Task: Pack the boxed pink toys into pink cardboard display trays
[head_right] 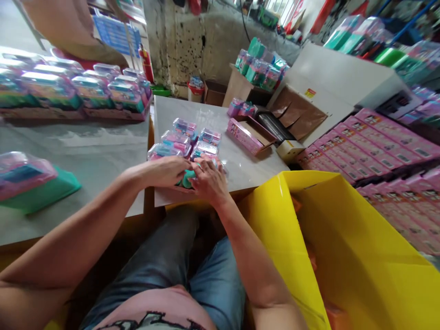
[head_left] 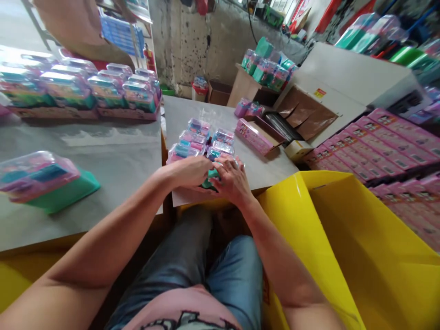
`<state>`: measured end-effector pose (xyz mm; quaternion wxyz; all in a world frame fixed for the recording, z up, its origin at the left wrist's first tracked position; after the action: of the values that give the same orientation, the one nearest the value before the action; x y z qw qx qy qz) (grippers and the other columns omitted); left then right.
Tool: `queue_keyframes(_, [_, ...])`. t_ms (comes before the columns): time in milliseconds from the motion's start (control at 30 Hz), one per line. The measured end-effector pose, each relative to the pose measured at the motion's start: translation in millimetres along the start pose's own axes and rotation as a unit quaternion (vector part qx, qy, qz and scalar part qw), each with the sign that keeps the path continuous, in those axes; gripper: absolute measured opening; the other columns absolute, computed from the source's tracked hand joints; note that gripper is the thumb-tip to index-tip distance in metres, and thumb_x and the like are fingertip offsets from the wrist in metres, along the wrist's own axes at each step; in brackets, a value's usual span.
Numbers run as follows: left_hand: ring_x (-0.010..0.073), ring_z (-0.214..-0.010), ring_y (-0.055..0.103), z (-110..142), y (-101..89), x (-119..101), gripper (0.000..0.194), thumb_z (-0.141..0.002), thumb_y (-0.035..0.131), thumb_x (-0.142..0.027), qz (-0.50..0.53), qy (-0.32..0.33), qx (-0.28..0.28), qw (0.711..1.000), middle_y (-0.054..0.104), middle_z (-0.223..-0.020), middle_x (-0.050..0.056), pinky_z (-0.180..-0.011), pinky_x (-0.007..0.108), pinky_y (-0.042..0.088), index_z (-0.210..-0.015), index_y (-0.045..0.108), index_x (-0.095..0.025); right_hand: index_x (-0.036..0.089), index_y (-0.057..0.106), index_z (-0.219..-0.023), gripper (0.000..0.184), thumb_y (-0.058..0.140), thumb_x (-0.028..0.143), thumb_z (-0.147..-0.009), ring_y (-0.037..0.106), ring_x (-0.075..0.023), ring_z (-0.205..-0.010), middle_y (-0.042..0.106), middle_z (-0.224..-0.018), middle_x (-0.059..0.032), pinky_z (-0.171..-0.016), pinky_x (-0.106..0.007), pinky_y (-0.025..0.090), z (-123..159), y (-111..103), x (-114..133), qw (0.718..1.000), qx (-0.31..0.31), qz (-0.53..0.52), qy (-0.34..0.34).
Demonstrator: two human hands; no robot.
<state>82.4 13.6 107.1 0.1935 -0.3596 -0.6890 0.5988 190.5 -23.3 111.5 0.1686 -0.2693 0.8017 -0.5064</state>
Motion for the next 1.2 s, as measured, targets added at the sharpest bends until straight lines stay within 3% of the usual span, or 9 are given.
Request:
queue_keyframes(133, [0.0219, -0.106, 0.062, -1.2, -37.6, 30.9, 0.03, -0.088, 0.046, -0.017, -0.017, -0.045, -0.129, 0.99, 0.07, -0.105, 0.009, -0.098, 0.036, 0.048, -0.104, 0.071, -0.014, 0.019, 0.062, -0.126, 0.031, 0.057, 0.027, -0.097, 0.038, -0.0288, -0.144, 0.059, -0.137, -0.0118, -0.124, -0.058, 0.013, -1.2, 26.1, 26.9, 0.996, 0.051, 0.047, -0.064])
queue_keyframes(200, [0.0252, -0.113, 0.058, -4.3, -35.0, 44.8, 0.034, -0.092, 0.046, -0.024, -0.019, -0.082, -0.157, 0.984, 0.068, -0.117, 0.012, -0.102, 0.042, 0.046, -0.114, 0.07, -0.012, 0.018, 0.063, -0.123, 0.028, 0.055, 0.025, -0.097, 0.036, -0.0296, -0.145, 0.061, -0.134, -0.0122, -0.124, -0.06, 0.011, -1.5, 39.3, 32.7, 0.992, 0.072, 0.062, -0.081])
queue_keyframes(367, [0.0266, -0.126, 0.049, -7.7, -7.5, 58.4, 0.037, -0.097, 0.045, -0.033, -0.031, -0.128, -0.128, 0.983, 0.059, -0.138, 0.01, -0.111, 0.045, 0.038, -0.119, 0.07, -0.017, 0.014, 0.065, -0.123, 0.033, 0.048, 0.014, -0.095, 0.035, -0.0322, -0.145, 0.063, -0.129, -0.0157, -0.125, -0.06, 0.01, -4.4, 61.7, 41.9, 0.982, 0.122, 0.102, -0.099])
queue_keyframes(633, [0.0245, -0.131, 0.046, -0.9, -4.6, 56.2, 0.038, -0.101, 0.038, -0.035, -0.037, -0.14, -0.108, 0.984, 0.055, -0.143, 0.004, -0.11, 0.041, 0.038, -0.116, 0.07, -0.022, 0.014, 0.074, -0.099, 0.028, 0.05, 0.029, -0.098, 0.054, -0.031, -0.12, 0.072, -0.097, -0.013, -0.128, -0.058, 0.005, -11.5, 92.0, 45.9, 0.969, 0.153, 0.107, -0.161])
queue_keyframes(833, [0.031, -0.14, 0.039, -9.7, 8.1, 47.3, 0.05, -0.103, 0.031, -0.036, -0.069, -0.147, -0.095, 0.982, 0.047, -0.152, 0.012, -0.114, 0.046, 0.032, -0.144, 0.051, -0.015, 0.02, 0.07, -0.106, 0.024, 0.047, 0.022, -0.1, 0.064, -0.019, -0.108, 0.073, -0.107, -0.0055, -0.124, -0.047, 0.026, -7.4, 54.5, 45.5, 0.972, 0.085, -0.025, -0.22])
queue_keyframes(900, [0.0313, -0.144, 0.035, -9.5, 9.1, 46.4, 0.052, -0.104, 0.031, -0.039, -0.063, -0.15, -0.089, 0.983, 0.043, -0.155, 0.011, -0.117, 0.046, 0.03, -0.148, 0.046, -0.016, 0.019, 0.067, -0.118, 0.029, 0.045, 0.025, -0.1, 0.062, -0.0187, -0.116, 0.07, -0.117, -0.0078, -0.12, -0.042, 0.034, -10.5, 30.8, 36.3, 0.981, 0.022, -0.055, -0.183])
queue_keyframes(1000, [0.0319, -0.148, 0.03, -7.6, 8.7, 46.2, 0.055, -0.104, 0.03, -0.039, -0.049, -0.157, -0.075, 0.984, 0.039, -0.158, 0.011, -0.12, 0.047, 0.027, -0.151, 0.042, -0.014, 0.015, 0.053, -0.141, 0.045, 0.036, 0.033, -0.103, 0.045, -0.0243, -0.139, 0.058, -0.14, -0.0145, -0.12, -0.049, 0.03, -21.8, 17.9, 5.3, 0.999, -0.04, -0.01, -0.012])
queue_keyframes(1100, [0.0317, -0.151, 0.026, -7.2, 9.4, 45.7, 0.054, -0.103, 0.029, -0.032, -0.053, -0.167, -0.059, 0.983, 0.034, -0.161, 0.013, -0.122, 0.049, 0.023, -0.151, 0.042, -0.01, 0.012, 0.041, -0.152, 0.056, 0.027, 0.04, -0.105, 0.03, -0.0286, -0.149, 0.044, -0.154, -0.0162, -0.122, -0.058, 0.021, -30.9, 42.4, -17.8, 0.992, 0.045, 0.052, 0.108])
queue_keyframes(1200, [0.0324, -0.151, 0.024, -9.5, 13.1, 43.5, 0.054, -0.1, 0.032, -0.023, -0.068, -0.16, -0.053, 0.983, 0.032, -0.162, 0.016, -0.122, 0.051, 0.024, -0.151, 0.042, -0.007, 0.013, 0.039, -0.153, 0.058, 0.025, 0.043, -0.106, 0.03, -0.0289, -0.149, 0.04, -0.157, -0.0164, -0.122, -0.06, 0.017, -35.6, 63.2, -21.7, 0.985, 0.102, 0.065, 0.127])
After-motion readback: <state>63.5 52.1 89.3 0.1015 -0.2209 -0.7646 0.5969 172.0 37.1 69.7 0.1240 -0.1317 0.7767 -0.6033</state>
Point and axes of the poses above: each hand's wrist, its own z-axis away from the middle knuckle, its own y-axis out of the palm, x = y × z, the point moved 7 cm from there along -z, towards the middle knuckle
